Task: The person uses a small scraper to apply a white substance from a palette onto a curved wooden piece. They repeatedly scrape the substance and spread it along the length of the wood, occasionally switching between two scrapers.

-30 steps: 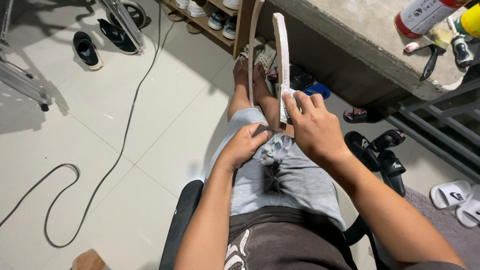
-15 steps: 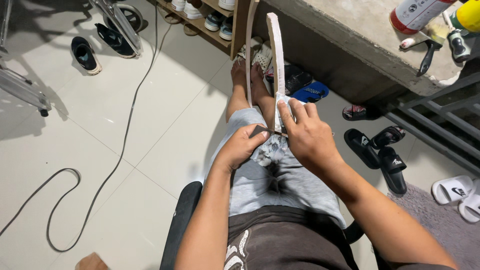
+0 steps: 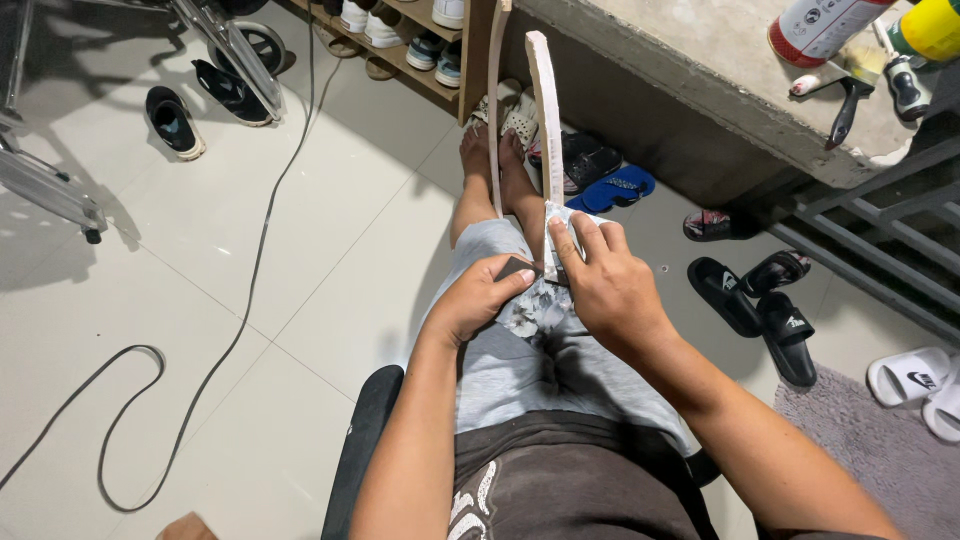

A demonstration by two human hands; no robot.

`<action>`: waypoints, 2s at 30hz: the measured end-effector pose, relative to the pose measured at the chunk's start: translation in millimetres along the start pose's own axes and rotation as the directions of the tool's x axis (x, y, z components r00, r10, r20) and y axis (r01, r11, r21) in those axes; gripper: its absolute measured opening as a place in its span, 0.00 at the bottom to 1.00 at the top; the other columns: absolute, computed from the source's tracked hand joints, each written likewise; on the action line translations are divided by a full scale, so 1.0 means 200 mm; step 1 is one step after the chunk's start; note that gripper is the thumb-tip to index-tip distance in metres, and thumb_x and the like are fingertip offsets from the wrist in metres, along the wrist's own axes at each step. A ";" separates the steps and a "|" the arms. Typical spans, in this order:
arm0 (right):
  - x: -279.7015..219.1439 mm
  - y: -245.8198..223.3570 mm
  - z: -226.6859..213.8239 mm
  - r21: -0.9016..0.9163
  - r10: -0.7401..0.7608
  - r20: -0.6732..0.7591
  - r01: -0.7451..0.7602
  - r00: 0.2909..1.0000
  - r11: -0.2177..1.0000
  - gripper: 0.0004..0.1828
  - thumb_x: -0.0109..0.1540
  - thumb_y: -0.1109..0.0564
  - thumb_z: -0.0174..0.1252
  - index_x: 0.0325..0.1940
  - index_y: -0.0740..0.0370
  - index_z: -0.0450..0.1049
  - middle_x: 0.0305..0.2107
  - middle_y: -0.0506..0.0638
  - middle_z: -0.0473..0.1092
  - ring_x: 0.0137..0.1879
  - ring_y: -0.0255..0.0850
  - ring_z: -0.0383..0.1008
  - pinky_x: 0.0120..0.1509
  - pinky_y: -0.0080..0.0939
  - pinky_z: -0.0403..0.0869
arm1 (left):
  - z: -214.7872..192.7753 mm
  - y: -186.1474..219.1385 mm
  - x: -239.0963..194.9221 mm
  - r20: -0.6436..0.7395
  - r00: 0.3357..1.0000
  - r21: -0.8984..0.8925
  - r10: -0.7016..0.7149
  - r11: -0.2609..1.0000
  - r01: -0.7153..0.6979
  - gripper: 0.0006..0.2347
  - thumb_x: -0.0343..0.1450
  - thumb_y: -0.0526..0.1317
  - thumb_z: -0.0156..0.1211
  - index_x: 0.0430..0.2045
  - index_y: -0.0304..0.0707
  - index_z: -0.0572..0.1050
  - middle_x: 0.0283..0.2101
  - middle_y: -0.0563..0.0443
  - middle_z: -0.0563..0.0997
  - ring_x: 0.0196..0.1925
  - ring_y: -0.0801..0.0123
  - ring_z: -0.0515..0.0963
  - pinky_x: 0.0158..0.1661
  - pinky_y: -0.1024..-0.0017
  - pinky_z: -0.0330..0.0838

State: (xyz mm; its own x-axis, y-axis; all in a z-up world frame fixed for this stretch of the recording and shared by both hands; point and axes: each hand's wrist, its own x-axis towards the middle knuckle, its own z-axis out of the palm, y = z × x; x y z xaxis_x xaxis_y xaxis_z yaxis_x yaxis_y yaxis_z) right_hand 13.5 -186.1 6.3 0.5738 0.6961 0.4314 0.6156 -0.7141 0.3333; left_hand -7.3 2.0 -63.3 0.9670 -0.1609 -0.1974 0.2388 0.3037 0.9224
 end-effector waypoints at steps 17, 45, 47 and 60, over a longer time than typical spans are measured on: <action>-0.21 0.03 -0.03 0.364 0.025 0.065 -0.047 0.998 0.930 0.28 0.57 0.64 0.49 0.60 0.48 0.75 0.47 0.45 0.72 0.50 0.44 0.73 0.32 0.38 0.79 | -0.24 -0.05 0.01 -0.073 0.994 -0.027 -0.083 0.996 0.081 0.06 0.69 0.36 0.66 0.36 0.37 0.83 0.21 0.52 0.79 0.23 0.74 0.77 0.26 0.79 0.70; -0.27 0.12 -0.03 0.664 0.237 -0.384 0.089 0.892 0.742 0.29 0.59 0.74 0.52 0.61 0.53 0.77 0.59 0.57 0.71 0.58 0.57 0.68 0.61 0.52 0.72 | 0.58 0.73 -0.35 -0.450 0.892 -0.642 0.045 0.679 -0.357 0.07 0.72 0.30 0.56 0.22 0.34 0.71 0.25 0.46 0.82 0.30 0.65 0.85 0.39 0.69 0.81; -0.27 0.17 0.00 0.677 0.224 -0.340 0.073 0.913 0.732 0.32 0.57 0.75 0.48 0.58 0.53 0.79 0.54 0.55 0.73 0.54 0.55 0.71 0.60 0.51 0.73 | 0.54 0.70 -0.32 -0.438 0.896 -0.643 0.072 0.671 -0.368 0.06 0.72 0.31 0.57 0.23 0.34 0.71 0.25 0.44 0.82 0.30 0.63 0.85 0.38 0.68 0.82; -0.33 0.28 0.26 0.709 0.172 0.613 -0.439 0.771 -0.552 0.18 0.49 0.70 0.67 0.41 0.69 0.73 0.16 0.60 0.69 0.13 0.40 0.67 0.09 0.34 0.66 | 0.22 -0.07 0.12 -0.234 0.972 -0.808 -0.016 0.559 -0.185 0.05 0.71 0.32 0.61 0.39 0.32 0.79 0.41 0.24 0.82 0.41 0.39 0.85 0.43 0.46 0.82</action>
State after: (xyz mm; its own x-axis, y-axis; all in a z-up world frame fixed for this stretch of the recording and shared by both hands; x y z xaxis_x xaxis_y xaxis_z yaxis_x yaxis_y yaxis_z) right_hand 37.9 -268.1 -48.2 0.8796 0.4594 -0.1233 -0.2093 0.1410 -0.9676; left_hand 9.0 -48.1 -67.3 0.9571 0.0585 -0.2839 0.0255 0.9587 0.2834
